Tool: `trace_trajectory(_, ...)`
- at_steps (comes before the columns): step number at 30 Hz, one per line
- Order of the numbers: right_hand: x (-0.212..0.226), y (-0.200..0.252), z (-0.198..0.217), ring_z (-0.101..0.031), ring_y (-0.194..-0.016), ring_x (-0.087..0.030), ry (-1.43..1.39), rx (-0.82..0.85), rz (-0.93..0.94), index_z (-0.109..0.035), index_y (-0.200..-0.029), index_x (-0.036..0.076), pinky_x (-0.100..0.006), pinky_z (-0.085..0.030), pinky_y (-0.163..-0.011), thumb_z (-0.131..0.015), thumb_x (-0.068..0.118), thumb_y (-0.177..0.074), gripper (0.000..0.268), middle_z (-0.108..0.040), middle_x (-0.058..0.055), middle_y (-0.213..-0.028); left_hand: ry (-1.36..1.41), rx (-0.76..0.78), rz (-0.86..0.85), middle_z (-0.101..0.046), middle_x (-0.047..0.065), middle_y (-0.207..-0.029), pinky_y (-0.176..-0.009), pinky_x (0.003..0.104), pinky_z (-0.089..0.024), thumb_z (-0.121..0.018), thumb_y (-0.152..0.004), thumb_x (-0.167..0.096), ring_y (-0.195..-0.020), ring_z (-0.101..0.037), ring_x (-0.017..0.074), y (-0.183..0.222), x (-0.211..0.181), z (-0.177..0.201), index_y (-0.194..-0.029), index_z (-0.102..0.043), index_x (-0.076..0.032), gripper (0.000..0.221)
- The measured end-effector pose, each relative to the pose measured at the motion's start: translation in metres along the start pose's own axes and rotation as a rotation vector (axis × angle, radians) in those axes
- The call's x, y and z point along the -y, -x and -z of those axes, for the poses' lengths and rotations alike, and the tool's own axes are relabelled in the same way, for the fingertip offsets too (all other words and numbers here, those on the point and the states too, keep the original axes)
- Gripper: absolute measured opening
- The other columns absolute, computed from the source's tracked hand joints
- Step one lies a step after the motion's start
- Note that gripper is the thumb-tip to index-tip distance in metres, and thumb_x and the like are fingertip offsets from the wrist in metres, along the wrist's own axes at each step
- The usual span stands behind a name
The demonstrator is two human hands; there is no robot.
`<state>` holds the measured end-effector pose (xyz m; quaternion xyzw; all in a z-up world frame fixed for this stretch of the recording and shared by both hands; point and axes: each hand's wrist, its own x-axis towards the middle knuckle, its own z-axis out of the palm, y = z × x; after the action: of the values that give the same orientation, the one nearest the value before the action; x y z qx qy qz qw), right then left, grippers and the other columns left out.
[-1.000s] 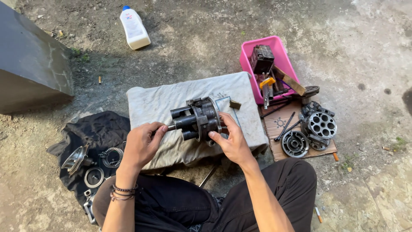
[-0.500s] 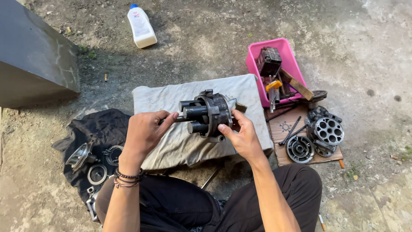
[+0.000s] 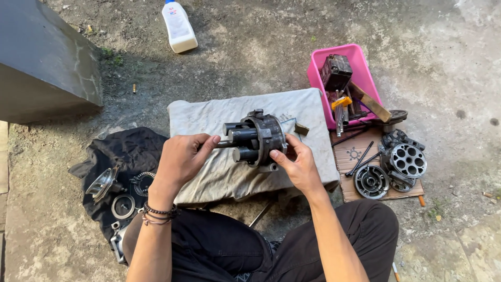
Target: Disassembling and cleaning a mechanical pump assembly on the floor
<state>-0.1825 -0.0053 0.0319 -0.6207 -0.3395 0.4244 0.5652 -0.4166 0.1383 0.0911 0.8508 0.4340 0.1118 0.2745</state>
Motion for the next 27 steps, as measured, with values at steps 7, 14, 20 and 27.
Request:
trace_trajectory(7, -0.006, 0.002, 0.002, -0.065, -0.096, -0.012, -0.087, 0.012, 0.032, -0.07, -0.127, 0.007, -0.035, -0.06, -0.088, -0.079, 0.016, -0.089, 0.039, -0.073, -0.006, -0.103, 0.216, -0.017, 0.015, -0.068, 0.014, -0.061, -0.058, 0.042, -0.051, -0.059, -0.101, -0.035, -0.064, -0.066, 0.0428, 0.008, -0.014, 0.004, -0.097, -0.078, -0.022, 0.023)
trace_trajectory(14, -0.007, 0.002, 0.001, -0.064, -0.097, -0.011, -0.109, 0.023, 0.043, -0.069, -0.129, 0.008, -0.034, -0.058, -0.088, -0.077, 0.016, -0.091, 0.04, -0.073, -0.005, -0.103, 0.745, -0.019, 0.044, -0.075, 0.008, -0.075, -0.077, 0.031, -0.054, -0.076, -0.09, -0.026, -0.076, -0.066, 0.0148, 0.005, 0.013, -0.031, -0.104, -0.082, -0.015, 0.018)
trace_trajectory(20, -0.022, -0.001, 0.001, -0.064, -0.098, -0.012, -0.157, 0.013, 0.048, -0.066, -0.132, 0.008, -0.035, -0.058, -0.089, -0.074, 0.015, -0.093, 0.041, -0.072, -0.004, -0.104, 0.948, -0.161, -0.042, -0.065, 0.014, -0.128, -0.1, 0.042, -0.049, -0.073, -0.094, -0.029, -0.119, -0.061, 0.0278, 0.003, 0.006, -0.077, -0.127, -0.065, -0.007, 0.041)
trace_trajectory(27, -0.04, -0.001, 0.012, -0.065, -0.102, -0.015, -0.216, -0.017, 0.054, -0.065, -0.134, 0.006, -0.036, -0.057, -0.093, -0.071, 0.014, -0.095, 0.041, -0.073, -0.008, -0.108, 0.791, -0.285, -0.146, -0.077, 0.008, -0.109, -0.088, 0.037, -0.054, -0.071, -0.097, -0.029, -0.092, -0.07, 0.0191, 0.0, -0.024, -0.073, -0.128, -0.071, -0.014, 0.034)
